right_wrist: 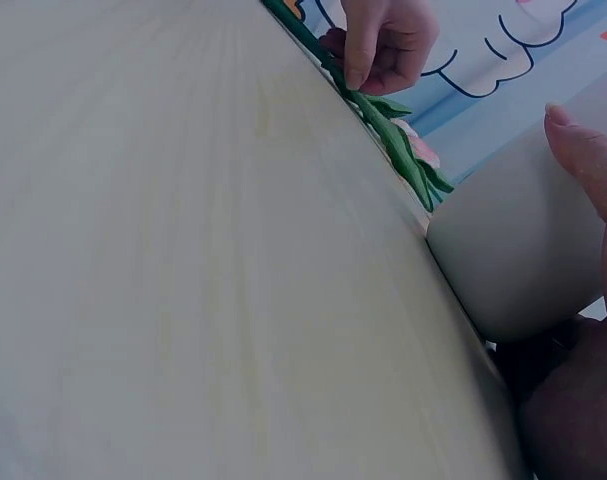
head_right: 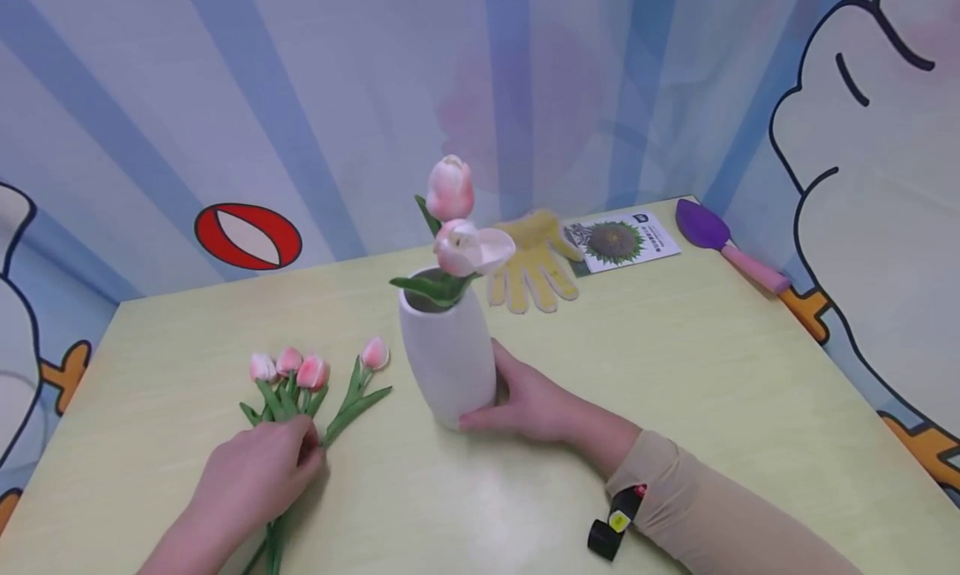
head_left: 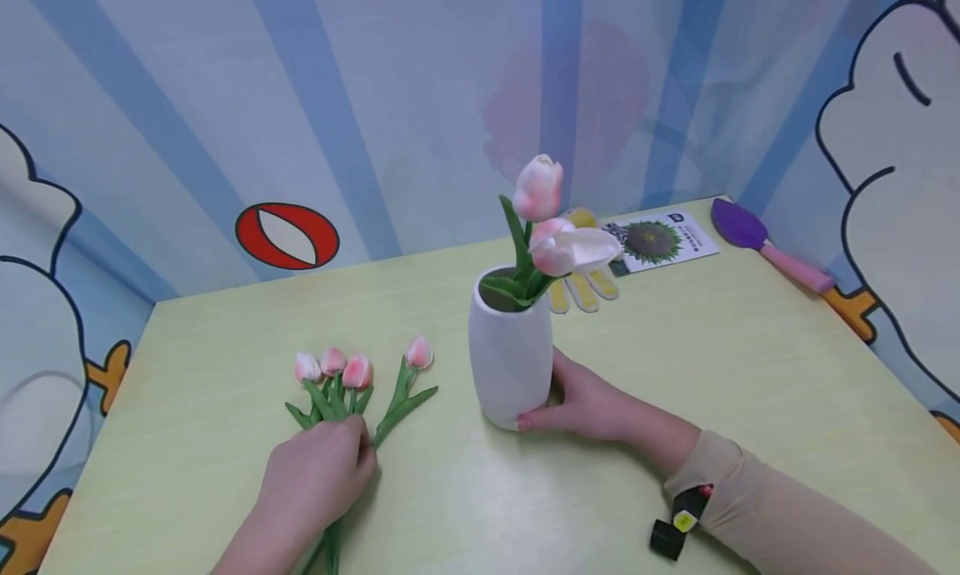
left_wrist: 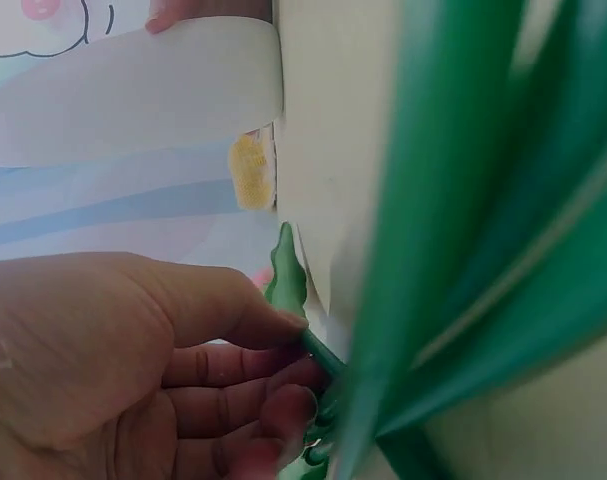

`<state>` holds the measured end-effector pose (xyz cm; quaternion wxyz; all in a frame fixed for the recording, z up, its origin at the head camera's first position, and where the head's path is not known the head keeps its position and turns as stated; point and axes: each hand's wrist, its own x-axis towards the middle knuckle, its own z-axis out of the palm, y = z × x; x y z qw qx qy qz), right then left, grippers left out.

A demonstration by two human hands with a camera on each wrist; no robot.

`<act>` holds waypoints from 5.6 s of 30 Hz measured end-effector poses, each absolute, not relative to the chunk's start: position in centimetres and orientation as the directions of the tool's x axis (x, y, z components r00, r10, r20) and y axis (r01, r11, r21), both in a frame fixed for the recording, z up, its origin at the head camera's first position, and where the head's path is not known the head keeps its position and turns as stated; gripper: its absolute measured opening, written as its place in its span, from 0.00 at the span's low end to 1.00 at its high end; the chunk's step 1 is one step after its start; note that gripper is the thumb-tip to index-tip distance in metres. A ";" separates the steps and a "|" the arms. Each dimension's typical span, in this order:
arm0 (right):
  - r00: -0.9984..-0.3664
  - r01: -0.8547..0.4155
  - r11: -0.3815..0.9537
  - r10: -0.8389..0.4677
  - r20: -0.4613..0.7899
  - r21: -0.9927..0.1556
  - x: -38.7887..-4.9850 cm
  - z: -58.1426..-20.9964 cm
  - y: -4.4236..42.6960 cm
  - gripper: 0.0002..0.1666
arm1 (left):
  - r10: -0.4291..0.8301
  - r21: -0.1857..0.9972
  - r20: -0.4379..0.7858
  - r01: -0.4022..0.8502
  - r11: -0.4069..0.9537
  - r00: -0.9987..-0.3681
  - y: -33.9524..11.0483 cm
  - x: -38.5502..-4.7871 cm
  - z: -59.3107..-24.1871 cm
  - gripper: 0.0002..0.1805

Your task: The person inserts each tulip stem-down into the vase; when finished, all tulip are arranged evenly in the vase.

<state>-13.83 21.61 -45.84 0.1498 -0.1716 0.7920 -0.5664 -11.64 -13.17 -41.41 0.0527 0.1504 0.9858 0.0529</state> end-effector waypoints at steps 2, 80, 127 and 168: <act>-0.897 -0.103 0.300 -0.441 -0.042 -0.948 -13.8 -45.9 21.6 0.58 | 0.302 0.121 -0.095 0.290 0.949 -0.949 -13.1 -11.7 -41.4 0.04; -0.892 -0.128 0.291 -0.451 -0.018 -0.948 -14.0 -46.1 21.4 0.56 | 0.271 0.587 -0.092 0.168 0.792 -0.958 -13.3 -12.2 -40.9 0.08; -0.900 -0.122 0.291 -0.436 -0.018 -0.949 -13.9 -46.2 21.4 0.59 | 0.229 0.939 0.307 0.333 0.082 -0.924 -10.8 -11.4 -33.2 0.10; -0.897 -0.118 0.291 -0.441 -0.023 -0.949 -14.1 -46.5 21.4 0.58 | -0.179 0.457 0.749 0.694 -0.556 -0.638 -4.7 -12.7 -23.7 0.12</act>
